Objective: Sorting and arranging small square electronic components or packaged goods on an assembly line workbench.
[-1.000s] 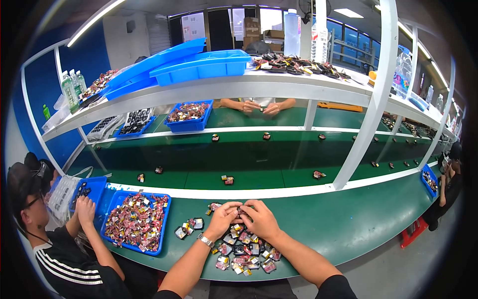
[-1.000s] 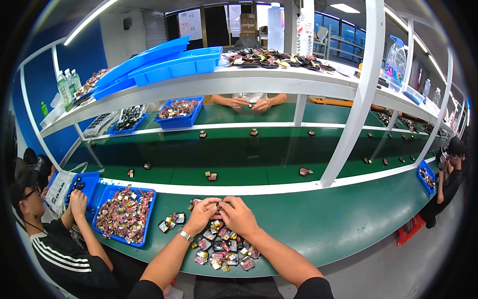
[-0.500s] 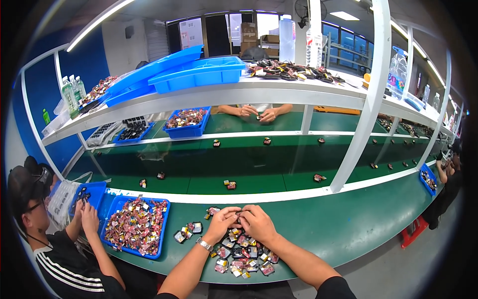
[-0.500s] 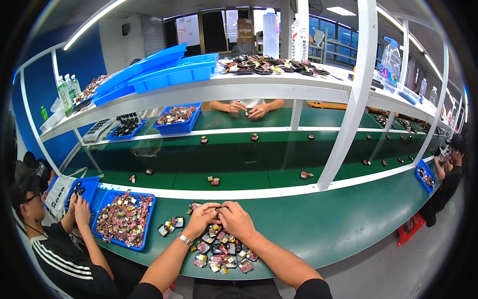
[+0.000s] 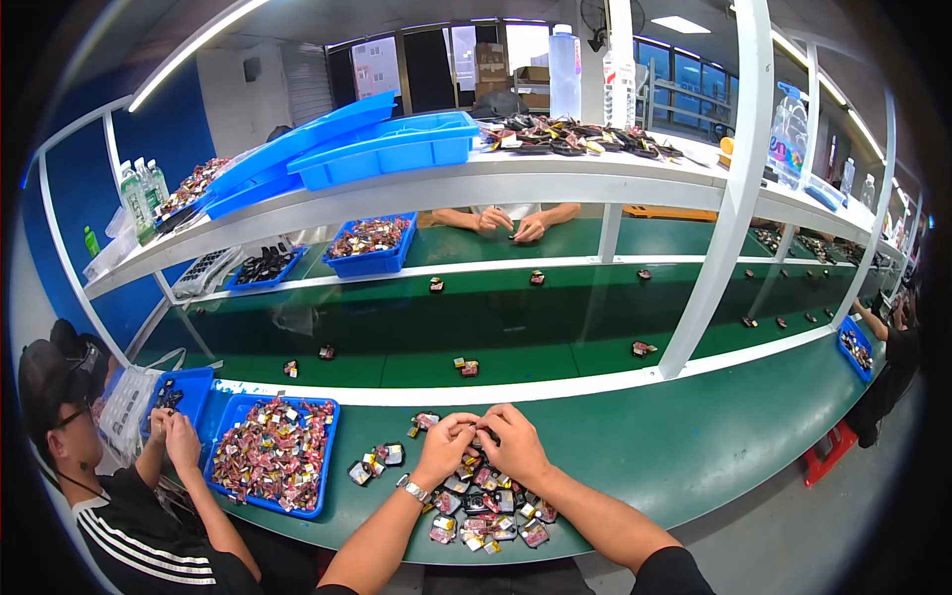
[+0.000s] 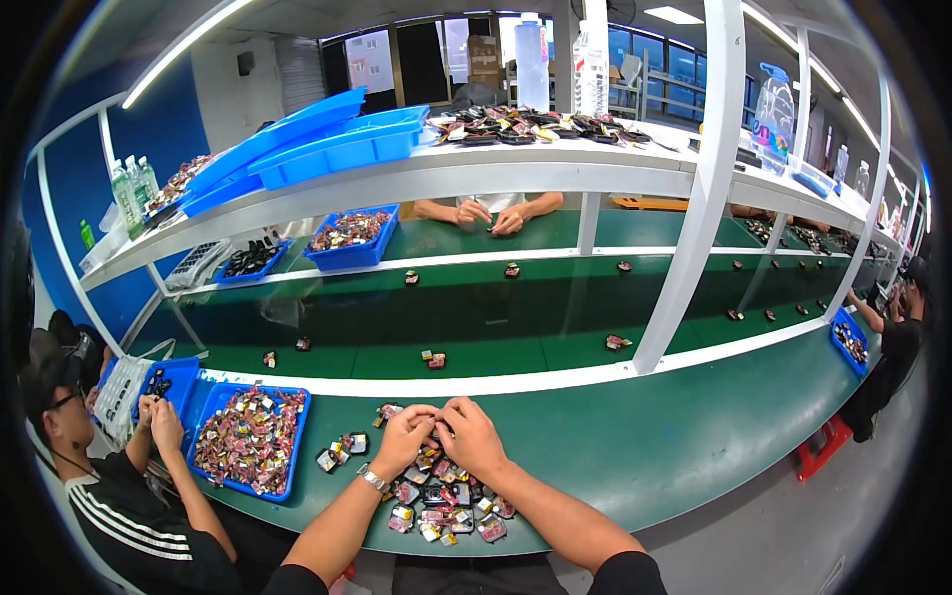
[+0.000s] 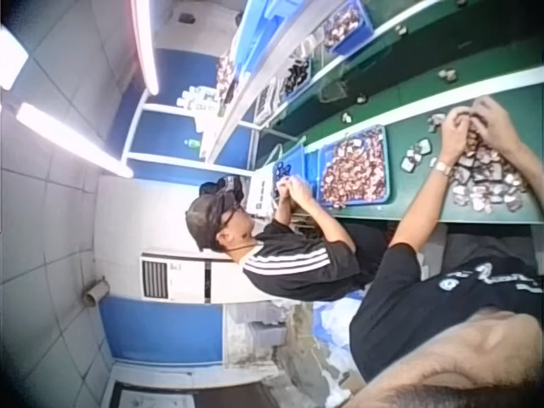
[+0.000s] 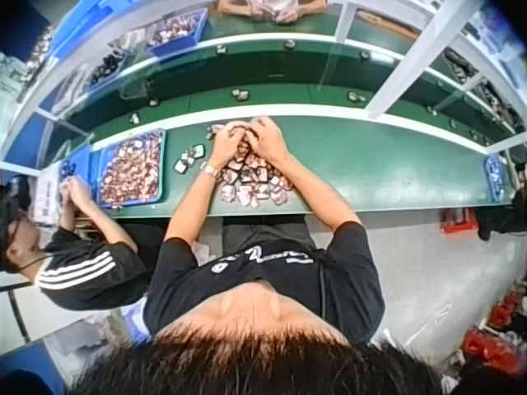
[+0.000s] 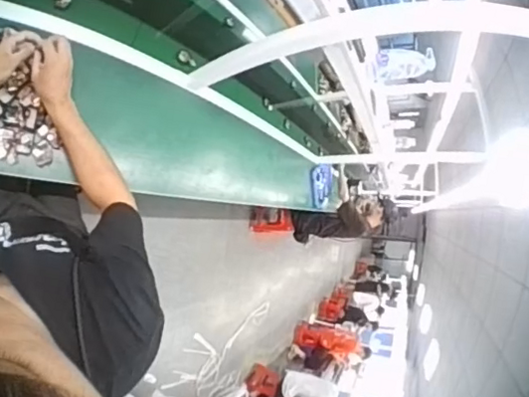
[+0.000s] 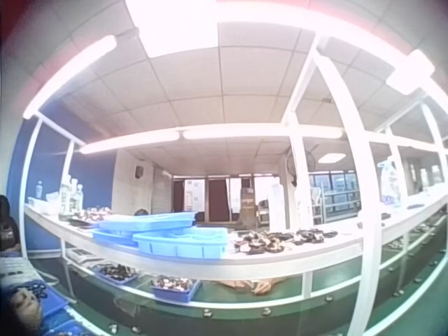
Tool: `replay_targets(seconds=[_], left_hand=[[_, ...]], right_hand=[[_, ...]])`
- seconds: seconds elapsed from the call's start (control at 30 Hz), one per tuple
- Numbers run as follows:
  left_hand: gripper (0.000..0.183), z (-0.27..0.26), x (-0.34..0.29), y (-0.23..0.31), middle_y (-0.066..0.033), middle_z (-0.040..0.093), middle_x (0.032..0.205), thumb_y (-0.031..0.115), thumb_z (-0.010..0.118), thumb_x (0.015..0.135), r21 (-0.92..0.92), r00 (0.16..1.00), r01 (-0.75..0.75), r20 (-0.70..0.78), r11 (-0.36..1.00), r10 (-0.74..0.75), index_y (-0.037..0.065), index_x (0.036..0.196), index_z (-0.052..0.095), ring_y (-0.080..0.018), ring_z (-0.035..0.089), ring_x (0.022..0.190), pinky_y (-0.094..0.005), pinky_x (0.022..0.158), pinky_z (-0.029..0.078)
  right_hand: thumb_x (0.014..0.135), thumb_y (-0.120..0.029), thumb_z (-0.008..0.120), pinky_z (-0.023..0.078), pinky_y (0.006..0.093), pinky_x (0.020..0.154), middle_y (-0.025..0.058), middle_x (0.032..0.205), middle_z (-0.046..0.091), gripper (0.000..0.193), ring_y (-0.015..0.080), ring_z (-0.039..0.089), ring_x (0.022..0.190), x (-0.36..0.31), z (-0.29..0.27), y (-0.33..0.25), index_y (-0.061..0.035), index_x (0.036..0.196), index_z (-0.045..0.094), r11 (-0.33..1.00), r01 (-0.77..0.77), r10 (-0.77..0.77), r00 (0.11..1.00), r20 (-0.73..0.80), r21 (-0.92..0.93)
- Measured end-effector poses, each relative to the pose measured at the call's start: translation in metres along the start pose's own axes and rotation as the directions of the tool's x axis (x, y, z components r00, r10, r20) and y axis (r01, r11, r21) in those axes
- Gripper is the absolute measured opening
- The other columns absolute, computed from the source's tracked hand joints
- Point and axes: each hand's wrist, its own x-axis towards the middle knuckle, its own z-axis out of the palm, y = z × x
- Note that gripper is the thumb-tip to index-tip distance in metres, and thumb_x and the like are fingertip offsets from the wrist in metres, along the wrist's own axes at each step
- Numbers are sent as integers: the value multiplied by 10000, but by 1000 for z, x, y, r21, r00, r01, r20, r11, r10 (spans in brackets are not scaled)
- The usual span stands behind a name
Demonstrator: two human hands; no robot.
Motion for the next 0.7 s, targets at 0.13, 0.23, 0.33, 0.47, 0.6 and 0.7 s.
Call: replay_targets(seconds=[0.13, 0.23, 0.33, 0.47, 0.6, 0.7], left_hand=[[238, -2, -1, -1, -97, 659, 1055, 69, 509, 970, -72, 1000, 13, 29, 997, -11, -29, 1183, 549, -125, 644, 901, -237, 702, 564], [265, -5, -2, -1, -100, 647, 1102, 50, 497, 971, -168, 997, 30, 73, 985, -18, -32, 1220, 527, -135, 639, 945, -245, 758, 557], [273, -7, -1, -1, -112, 636, 1136, 30, 491, 969, -182, 995, 33, 101, 983, -15, -33, 1233, 516, -154, 634, 990, -261, 808, 552], [264, -6, -1, -1, -111, 636, 1123, 7, 492, 961, -188, 994, 27, 107, 982, -7, -36, 1220, 517, -152, 636, 978, -262, 812, 554], [263, -8, -1, 2, -117, 634, 1116, -7, 478, 961, -173, 993, 23, 115, 985, -3, -36, 1221, 508, -150, 636, 976, -264, 819, 558], [266, -8, -1, 0, -116, 632, 1122, -10, 473, 963, -191, 993, 23, 121, 981, 0, -33, 1226, 506, -150, 636, 974, -264, 822, 558]], right_hand=[[753, -85, 718, 541, 353, 669, 72, 961, 617, 143, 238, 629, 854, 1, -1, -4, -56, 881, 660, 982, 129, -134, 991, -24, -141], [747, -93, 709, 548, 343, 644, 46, 971, 620, 124, 216, 625, 836, 0, -4, -6, -66, 860, 664, 946, 189, -190, 981, 21, -263], [751, -95, 692, 550, 345, 641, 30, 968, 617, 88, 209, 619, 828, 2, -4, -7, -68, 827, 656, 933, 216, -225, 974, 2, -288], [750, -87, 688, 546, 344, 646, 35, 966, 612, 76, 213, 610, 843, 1, -1, -4, -58, 802, 641, 939, 207, -208, 978, 23, -274], [737, -79, 685, 539, 348, 676, 42, 969, 608, 84, 225, 597, 861, 1, 3, 0, -49, 789, 627, 944, 211, -213, 977, 23, -252], [730, -75, 685, 536, 350, 689, 47, 968, 607, 91, 230, 595, 862, 1, 1, 0, -46, 790, 624, 945, 218, -219, 975, 23, -244]])
